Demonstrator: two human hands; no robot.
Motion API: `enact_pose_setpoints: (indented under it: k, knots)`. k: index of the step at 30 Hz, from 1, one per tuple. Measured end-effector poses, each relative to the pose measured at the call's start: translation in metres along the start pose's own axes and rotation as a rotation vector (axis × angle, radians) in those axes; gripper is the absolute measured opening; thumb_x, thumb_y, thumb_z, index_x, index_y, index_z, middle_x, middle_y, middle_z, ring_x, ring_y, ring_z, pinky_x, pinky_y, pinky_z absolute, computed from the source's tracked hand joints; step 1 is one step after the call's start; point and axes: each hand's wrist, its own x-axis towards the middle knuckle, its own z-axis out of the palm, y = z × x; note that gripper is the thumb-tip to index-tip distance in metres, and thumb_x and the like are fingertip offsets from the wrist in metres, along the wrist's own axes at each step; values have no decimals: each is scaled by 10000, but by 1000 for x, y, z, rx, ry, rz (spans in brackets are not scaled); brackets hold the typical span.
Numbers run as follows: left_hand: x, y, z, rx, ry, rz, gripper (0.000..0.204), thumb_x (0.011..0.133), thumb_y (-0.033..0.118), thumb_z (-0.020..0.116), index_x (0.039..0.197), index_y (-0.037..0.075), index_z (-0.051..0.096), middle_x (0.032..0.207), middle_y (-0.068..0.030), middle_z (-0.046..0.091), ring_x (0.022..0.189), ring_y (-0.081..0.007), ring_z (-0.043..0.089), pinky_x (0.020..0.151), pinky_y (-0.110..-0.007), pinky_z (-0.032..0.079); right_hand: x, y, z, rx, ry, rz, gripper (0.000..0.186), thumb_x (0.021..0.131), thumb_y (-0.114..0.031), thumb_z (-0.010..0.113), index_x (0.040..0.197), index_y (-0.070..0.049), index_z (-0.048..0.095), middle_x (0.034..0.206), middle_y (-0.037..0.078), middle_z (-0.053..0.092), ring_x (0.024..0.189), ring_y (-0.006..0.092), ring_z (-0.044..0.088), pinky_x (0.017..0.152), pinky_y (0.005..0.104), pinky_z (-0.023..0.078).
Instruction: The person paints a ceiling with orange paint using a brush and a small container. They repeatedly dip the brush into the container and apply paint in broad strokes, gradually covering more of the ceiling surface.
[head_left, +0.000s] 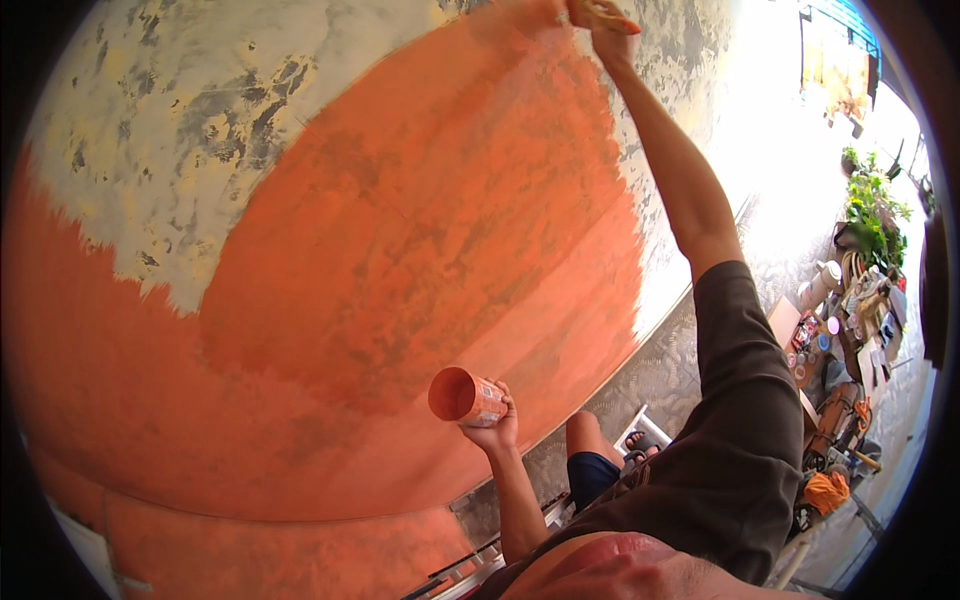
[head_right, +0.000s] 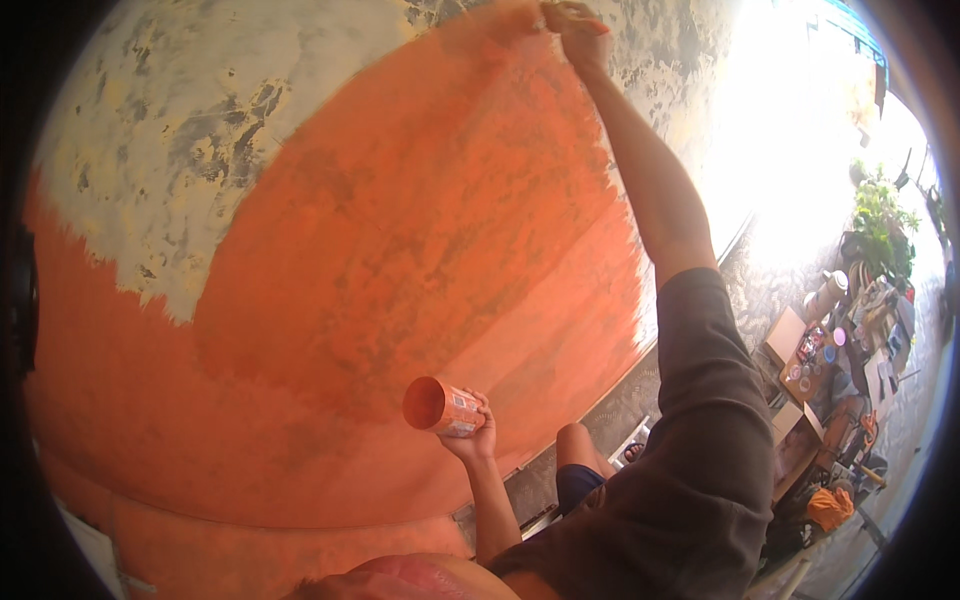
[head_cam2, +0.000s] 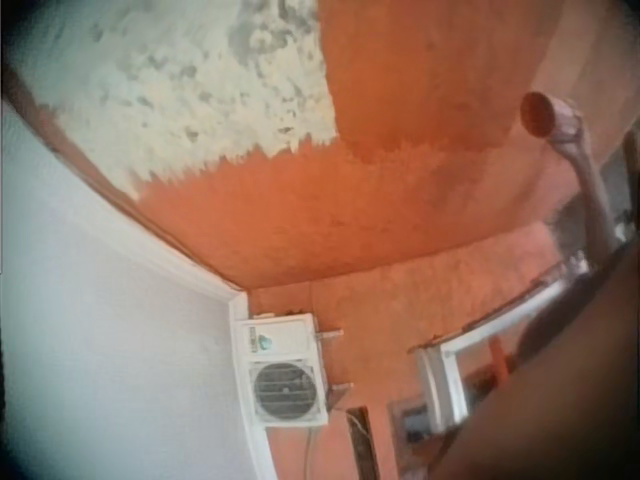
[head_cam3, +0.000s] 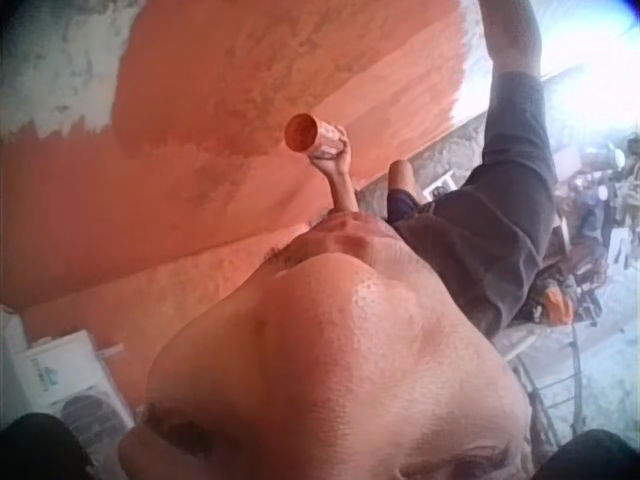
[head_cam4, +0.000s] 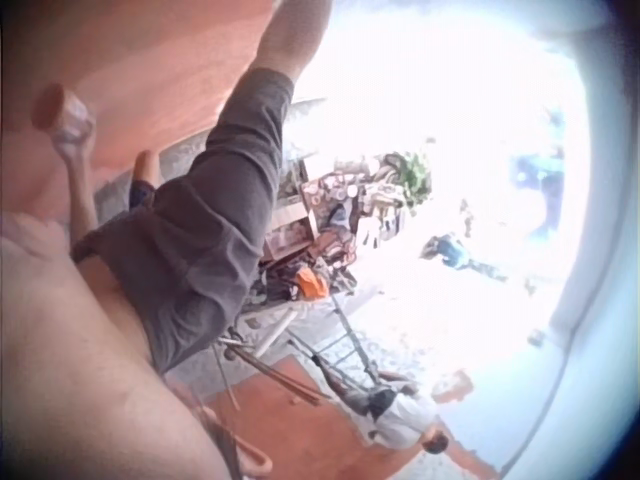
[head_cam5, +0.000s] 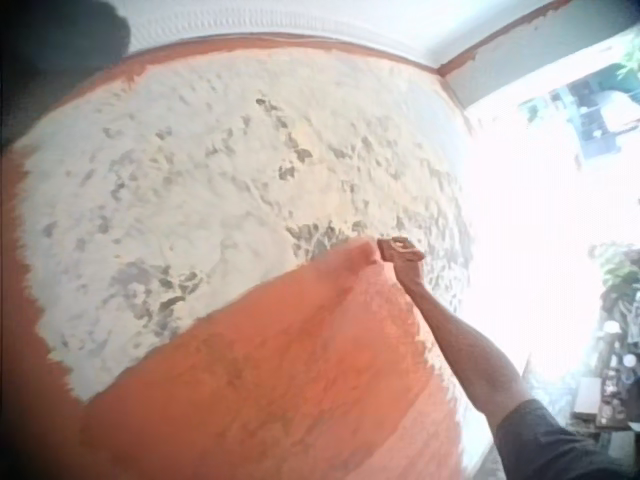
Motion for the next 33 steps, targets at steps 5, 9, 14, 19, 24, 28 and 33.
enact_pose_setpoints:
  k: [5,9,14,19,24,28,33]
  knots:
    - [1,-4,7,-12,-12,-40,589,881,477,685,1308,79,607,1240,-160,632,1162,-330,589,832,-419,578,10,15,11,152,-15,-157,333,1010,-303,674,1109,15,687,973,72,727,961,146,669,793,290,527]
    - [-1,-4,14,-47,5,-38,617,884,490,664,1307,46,598,1232,-172,634,1162,-355,592,839,-440,593,-77,-23,54,-160,-4,-789,471,864,30,583,1243,-215,717,1253,15,709,1051,277,694,829,358,585]
    - [-9,-2,7,-40,-10,-47,556,898,432,649,1289,38,612,1247,-179,632,1173,-363,584,851,-446,591,-162,-95,62,234,-582,-334,326,956,-59,566,1251,-93,700,1221,68,715,1128,233,672,951,345,536]
    - [-23,2,7,-33,-16,-50,541,900,423,647,1281,40,617,1260,-182,628,1183,-366,580,847,-433,584,-91,-38,36,596,-573,-100,356,1017,-239,637,1243,36,636,1086,101,715,1046,185,675,893,333,550]
    - [-54,1,1,-56,43,54,553,897,441,646,1295,58,611,1252,-177,631,1182,-359,581,837,-429,575,-51,12,-52,213,-276,-141,323,1009,-178,600,1244,37,650,1147,108,712,1095,201,666,949,336,526]
    - [-60,3,-1,-26,61,100,550,902,440,633,1312,74,600,1250,-177,626,1169,-360,584,831,-435,578,-83,50,-145,88,-257,-129,309,1002,-129,571,1245,38,662,1195,113,709,1135,214,658,995,338,507]
    - [-53,10,-16,-26,32,91,624,900,497,613,1339,56,572,1280,-181,608,1174,-386,582,855,-466,587,-242,82,-249,289,-66,697,425,1030,-152,576,1299,171,521,1337,234,554,1287,274,539,1044,342,545]
